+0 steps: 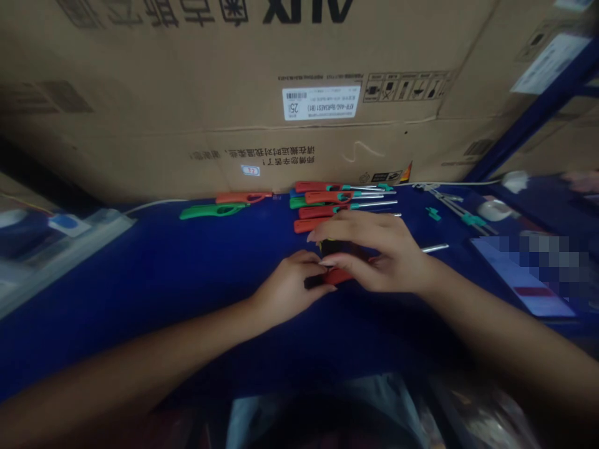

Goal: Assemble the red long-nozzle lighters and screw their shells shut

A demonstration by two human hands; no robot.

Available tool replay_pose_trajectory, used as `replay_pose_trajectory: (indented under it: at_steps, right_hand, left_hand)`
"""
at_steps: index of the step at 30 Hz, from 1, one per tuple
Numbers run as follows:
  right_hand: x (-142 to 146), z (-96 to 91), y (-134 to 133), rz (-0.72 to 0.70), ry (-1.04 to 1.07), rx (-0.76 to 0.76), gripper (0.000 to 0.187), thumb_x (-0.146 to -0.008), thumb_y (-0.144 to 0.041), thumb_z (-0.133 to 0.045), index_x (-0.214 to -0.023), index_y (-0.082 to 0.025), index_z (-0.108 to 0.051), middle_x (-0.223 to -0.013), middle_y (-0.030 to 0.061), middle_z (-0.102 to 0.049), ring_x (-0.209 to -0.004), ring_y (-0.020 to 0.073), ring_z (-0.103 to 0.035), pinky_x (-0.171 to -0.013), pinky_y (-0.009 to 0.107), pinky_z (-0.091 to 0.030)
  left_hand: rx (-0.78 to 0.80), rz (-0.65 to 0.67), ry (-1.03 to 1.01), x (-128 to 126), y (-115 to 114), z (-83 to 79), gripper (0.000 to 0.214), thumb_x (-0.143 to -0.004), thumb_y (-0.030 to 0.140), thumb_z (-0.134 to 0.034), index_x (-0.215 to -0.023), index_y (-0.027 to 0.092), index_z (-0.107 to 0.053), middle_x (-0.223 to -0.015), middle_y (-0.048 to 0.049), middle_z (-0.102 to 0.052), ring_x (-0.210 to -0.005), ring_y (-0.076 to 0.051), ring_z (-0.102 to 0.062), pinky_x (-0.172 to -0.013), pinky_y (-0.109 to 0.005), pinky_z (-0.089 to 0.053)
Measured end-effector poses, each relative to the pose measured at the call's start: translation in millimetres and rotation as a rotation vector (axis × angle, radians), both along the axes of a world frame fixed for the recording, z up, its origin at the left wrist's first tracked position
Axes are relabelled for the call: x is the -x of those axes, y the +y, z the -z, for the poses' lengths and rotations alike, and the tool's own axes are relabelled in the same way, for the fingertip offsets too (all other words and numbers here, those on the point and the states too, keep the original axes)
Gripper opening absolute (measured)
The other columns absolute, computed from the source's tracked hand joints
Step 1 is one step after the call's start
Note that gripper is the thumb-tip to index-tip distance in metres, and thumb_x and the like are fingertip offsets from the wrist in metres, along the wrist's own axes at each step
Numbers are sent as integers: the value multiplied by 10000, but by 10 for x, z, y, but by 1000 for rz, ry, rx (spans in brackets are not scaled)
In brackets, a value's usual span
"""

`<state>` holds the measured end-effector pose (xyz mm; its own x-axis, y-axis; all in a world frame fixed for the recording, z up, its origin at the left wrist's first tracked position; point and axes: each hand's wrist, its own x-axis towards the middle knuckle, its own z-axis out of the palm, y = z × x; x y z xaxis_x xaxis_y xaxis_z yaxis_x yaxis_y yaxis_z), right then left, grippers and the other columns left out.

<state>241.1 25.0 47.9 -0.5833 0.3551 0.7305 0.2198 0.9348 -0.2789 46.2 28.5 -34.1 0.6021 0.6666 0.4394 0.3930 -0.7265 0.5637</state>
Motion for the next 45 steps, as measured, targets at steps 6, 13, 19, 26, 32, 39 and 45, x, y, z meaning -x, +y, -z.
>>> replay_pose_trajectory:
  at_steps: [6, 13, 19, 26, 32, 39, 45]
  right_hand:
    - [6, 34, 19, 12, 21, -15, 240, -931, -213, -650, -1169, -183, -643, -1087, 67, -729, -897, 148, -675, -838, 274, -552]
    - [9, 122, 69, 106, 89, -130, 254, -861, -316, -753, -1060, -194, -653, -915, 53, -717, -762, 162, -644, -688, 274, -542]
    - [-13, -12, -7, 16, -16, 87, 284, -967, -176, -541, -1241, -171, -616, -1188, 106, -697, -1105, 194, -655, -897, 320, -557]
    - [-281, -235, 35, 325, 260, 77, 265, -899, -229, -666, -1162, -220, -641, -1031, 46, -701, -789, 152, -671, -643, 258, -539]
    - [-837, -337, 227, 827, -157, -40, 125, -853, -312, -671, -914, -204, -661, -817, 56, -647, -709, 214, -603, -672, 341, -479]
    - [-1216, -72, 381, 1278, -351, 280, 115, -840, -241, -584, -907, -178, -652, -977, 146, -651, -884, 292, -652, -780, 365, -497]
    - [-1441, 80, 510, 1192, -524, 471, 150, -743, -142, -642, -885, -151, -691, -915, 129, -624, -738, 213, -642, -753, 334, -518]
  left_hand:
    - [12, -11, 23, 7, -6, 10, 145, -820, 261, -790, -939, 183, -764, -910, -50, -742, -873, -216, -698, -793, -347, -568]
    - [-23, -47, 60, 3, 2, 5, 164, -814, 314, -795, -938, 208, -769, -893, -42, -719, -864, -217, -683, -793, -358, -570]
    - [24, 8, -15, 4, 0, 11, 167, -840, 290, -763, -961, 177, -760, -953, -69, -728, -917, -220, -691, -873, -378, -574]
    - [21, -6, 271, 96, -70, -235, 256, -808, 193, -692, -1064, 195, -692, -986, -53, -670, -942, -224, -652, -878, -360, -544]
    - [39, -33, 525, 193, -133, -450, 212, -825, 330, -725, -953, 190, -630, -919, -42, -631, -873, -241, -638, -736, -329, -504]
    - [86, 12, 455, 256, 86, -567, 222, -942, 349, -597, -995, 185, -737, -939, -51, -657, -785, -169, -650, -714, -256, -489]
    - [291, 89, 408, 345, 432, -733, 299, -945, 411, -565, -1058, 208, -754, -923, -39, -716, -770, -162, -671, -669, -228, -489]
